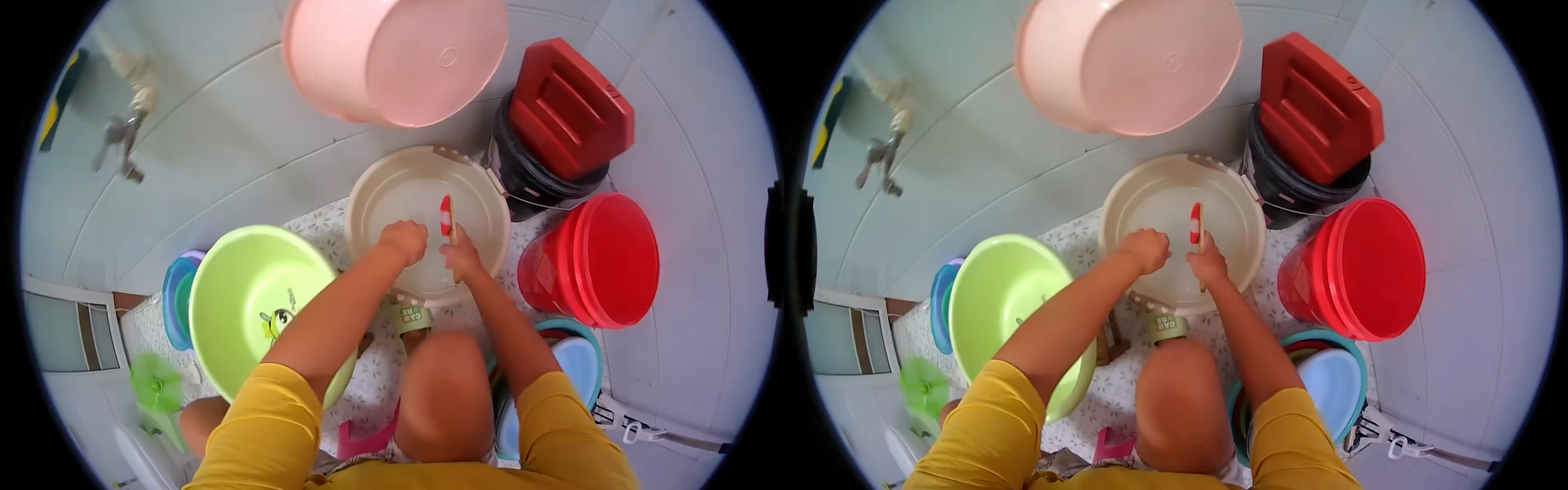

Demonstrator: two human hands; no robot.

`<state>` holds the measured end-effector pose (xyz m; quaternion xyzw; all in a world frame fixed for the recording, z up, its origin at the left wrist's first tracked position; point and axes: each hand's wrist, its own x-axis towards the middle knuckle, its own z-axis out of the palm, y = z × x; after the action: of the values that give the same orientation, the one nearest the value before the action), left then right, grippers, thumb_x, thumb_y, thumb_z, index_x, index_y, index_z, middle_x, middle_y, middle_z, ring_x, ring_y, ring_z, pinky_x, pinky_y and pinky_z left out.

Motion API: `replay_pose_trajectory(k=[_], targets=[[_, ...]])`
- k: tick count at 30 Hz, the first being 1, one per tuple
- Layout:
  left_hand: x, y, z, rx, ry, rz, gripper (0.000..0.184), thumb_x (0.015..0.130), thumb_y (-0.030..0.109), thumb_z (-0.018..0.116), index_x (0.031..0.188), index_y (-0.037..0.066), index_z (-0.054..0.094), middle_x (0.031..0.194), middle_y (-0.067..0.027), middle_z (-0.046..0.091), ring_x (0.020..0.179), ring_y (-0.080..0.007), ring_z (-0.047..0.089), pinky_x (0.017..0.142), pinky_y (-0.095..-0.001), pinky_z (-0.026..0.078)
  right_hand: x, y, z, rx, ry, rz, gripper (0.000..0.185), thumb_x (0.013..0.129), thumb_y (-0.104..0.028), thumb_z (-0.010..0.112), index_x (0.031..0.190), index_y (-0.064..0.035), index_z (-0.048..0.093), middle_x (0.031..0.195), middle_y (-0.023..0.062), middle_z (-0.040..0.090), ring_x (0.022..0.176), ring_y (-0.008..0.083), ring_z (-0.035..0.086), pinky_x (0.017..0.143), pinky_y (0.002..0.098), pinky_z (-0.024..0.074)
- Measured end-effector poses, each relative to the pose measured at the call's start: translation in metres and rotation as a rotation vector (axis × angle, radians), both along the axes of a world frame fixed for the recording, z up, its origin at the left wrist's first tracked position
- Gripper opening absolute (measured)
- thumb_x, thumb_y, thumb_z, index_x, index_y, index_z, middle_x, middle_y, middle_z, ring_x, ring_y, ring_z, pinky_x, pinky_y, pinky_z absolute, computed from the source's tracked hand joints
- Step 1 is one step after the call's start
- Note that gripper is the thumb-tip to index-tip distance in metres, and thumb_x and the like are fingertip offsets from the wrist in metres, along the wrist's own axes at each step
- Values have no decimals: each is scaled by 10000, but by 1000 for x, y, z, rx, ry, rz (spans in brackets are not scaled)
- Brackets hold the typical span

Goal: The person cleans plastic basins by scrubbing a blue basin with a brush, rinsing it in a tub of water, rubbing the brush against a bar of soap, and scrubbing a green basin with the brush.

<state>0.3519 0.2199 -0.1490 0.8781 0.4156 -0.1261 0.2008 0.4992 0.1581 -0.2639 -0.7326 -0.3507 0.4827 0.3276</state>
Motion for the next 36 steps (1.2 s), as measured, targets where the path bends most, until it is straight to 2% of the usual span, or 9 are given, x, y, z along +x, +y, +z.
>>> replay_pose_trajectory(k=[2,6,9,13,19,22,27,30,36], targets=[[15,12,-31,-81,101,-4,224,824,162,524,988,62,638,1029,-144,624,985,-307,596,818,-401,489,3,12,-31,-104,-246,60,672,740,-292,554,1361,-237,303,1027,244,582,989,396,553,891,422,430],[27,30,-95,-132,231,15,255,821,138,521,1048,76,618,1137,-126,581,1051,-298,567,841,-393,480,19,28,-108,-214,-465,12,720,710,-261,584,1366,-149,309,1051,257,577,1020,365,558,885,401,439],[28,36,-127,-241,329,29,305,817,134,507,1108,75,576,1159,-132,562,1082,-303,545,883,-395,456,26,28,-166,-428,-114,-210,786,679,-256,614,1361,-34,294,1059,273,574,1053,365,549,904,388,433],[31,37,-148,-447,369,2,339,804,123,492,1134,72,552,1163,-138,562,1102,-306,531,910,-405,440,5,33,-143,-435,-420,162,526,686,-255,631,1123,21,534,1066,232,597,1026,363,574,880,393,455],[47,45,-115,-451,317,-72,322,795,120,502,1110,84,564,1139,-144,575,1079,-322,541,893,-413,450,7,48,-166,-493,-448,-165,368,772,-299,603,1016,-24,609,1061,176,612,1033,328,577,864,429,461],[62,51,-59,-408,220,-57,306,808,156,522,1102,84,562,1120,-143,583,1058,-322,549,881,-418,453,-6,44,-201,-300,-747,-92,367,783,-288,598,1049,-36,591,1046,141,625,1000,321,593,829,427,479],[40,53,-21,-278,45,-145,316,816,200,557,1104,70,553,1078,-161,590,1017,-330,558,864,-430,451,22,44,-226,-317,-684,242,558,708,-295,697,1153,-28,493,1069,153,612,1005,341,582,848,423,469],[12,57,2,-189,-13,-146,326,812,196,569,1109,61,550,1063,-165,591,1006,-331,557,863,-429,449,-11,53,-138,-300,-433,-24,562,686,-282,698,1143,-20,500,1071,183,606,1003,343,583,854,423,467],[-64,41,59,78,-280,-86,282,804,83,565,1084,50,560,1071,-140,587,996,-322,557,865,-409,444,-21,63,-82,-347,-396,182,448,702,-194,589,1103,-6,529,1053,213,604,1000,359,579,859,418,464]])
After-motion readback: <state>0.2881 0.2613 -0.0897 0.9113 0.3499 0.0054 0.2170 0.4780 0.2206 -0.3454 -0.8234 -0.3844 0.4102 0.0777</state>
